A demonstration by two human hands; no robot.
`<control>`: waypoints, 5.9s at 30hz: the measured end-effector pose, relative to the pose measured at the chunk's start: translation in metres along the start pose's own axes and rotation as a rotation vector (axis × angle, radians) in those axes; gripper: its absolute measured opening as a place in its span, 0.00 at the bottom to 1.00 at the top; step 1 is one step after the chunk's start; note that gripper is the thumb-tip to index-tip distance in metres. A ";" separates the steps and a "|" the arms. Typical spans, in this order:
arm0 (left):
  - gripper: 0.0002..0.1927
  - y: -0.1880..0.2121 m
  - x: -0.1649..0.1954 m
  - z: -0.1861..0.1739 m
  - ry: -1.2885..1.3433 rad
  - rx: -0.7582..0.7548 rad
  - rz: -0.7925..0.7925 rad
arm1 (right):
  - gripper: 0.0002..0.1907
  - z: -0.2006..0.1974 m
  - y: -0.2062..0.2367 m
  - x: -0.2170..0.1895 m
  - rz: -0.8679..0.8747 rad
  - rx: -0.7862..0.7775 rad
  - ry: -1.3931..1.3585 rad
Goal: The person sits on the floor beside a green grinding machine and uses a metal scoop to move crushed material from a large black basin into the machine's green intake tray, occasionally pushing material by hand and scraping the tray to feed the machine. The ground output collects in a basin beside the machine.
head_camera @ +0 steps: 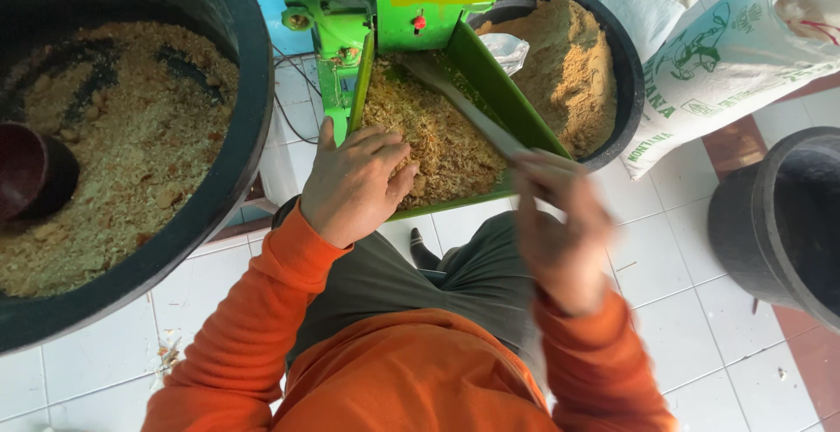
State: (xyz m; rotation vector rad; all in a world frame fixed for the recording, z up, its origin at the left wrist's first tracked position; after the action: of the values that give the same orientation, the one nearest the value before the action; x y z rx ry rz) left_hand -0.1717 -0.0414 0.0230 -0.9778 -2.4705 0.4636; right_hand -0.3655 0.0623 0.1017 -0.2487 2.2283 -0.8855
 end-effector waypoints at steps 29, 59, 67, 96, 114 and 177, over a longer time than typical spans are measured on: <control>0.07 -0.019 0.002 -0.002 -0.148 -0.252 0.329 | 0.09 -0.011 0.010 0.013 -0.019 0.075 0.134; 0.06 0.000 -0.025 -0.019 -0.022 -0.081 0.115 | 0.11 0.009 0.014 -0.012 -0.111 0.078 -0.047; 0.10 -0.007 -0.015 -0.010 -0.077 -0.144 0.101 | 0.10 0.022 0.009 -0.017 -0.059 -0.062 0.039; 0.11 -0.012 -0.002 0.003 -0.027 -0.201 0.167 | 0.09 0.038 0.001 0.050 -0.098 -0.095 0.062; 0.10 -0.108 -0.004 0.062 -0.578 -0.686 0.572 | 0.05 -0.143 0.024 0.015 0.298 0.055 -0.129; 0.04 -0.052 -0.042 0.030 -0.246 -0.338 0.124 | 0.10 -0.023 0.004 0.020 0.023 -0.039 0.132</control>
State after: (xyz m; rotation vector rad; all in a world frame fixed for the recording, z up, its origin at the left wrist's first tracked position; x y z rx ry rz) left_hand -0.1890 -0.1116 0.0098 -1.2799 -2.7808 0.2172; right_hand -0.3956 0.0688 0.0998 -0.1871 2.3668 -0.8693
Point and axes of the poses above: each hand's wrist, its own y-axis away from the middle knuckle, its own z-axis out of the palm, x = y × z, the point moved 3 cm from there along -y, towards the middle knuckle, and after that the axes turned 6 degrees about -y, right-handed, at the moved point
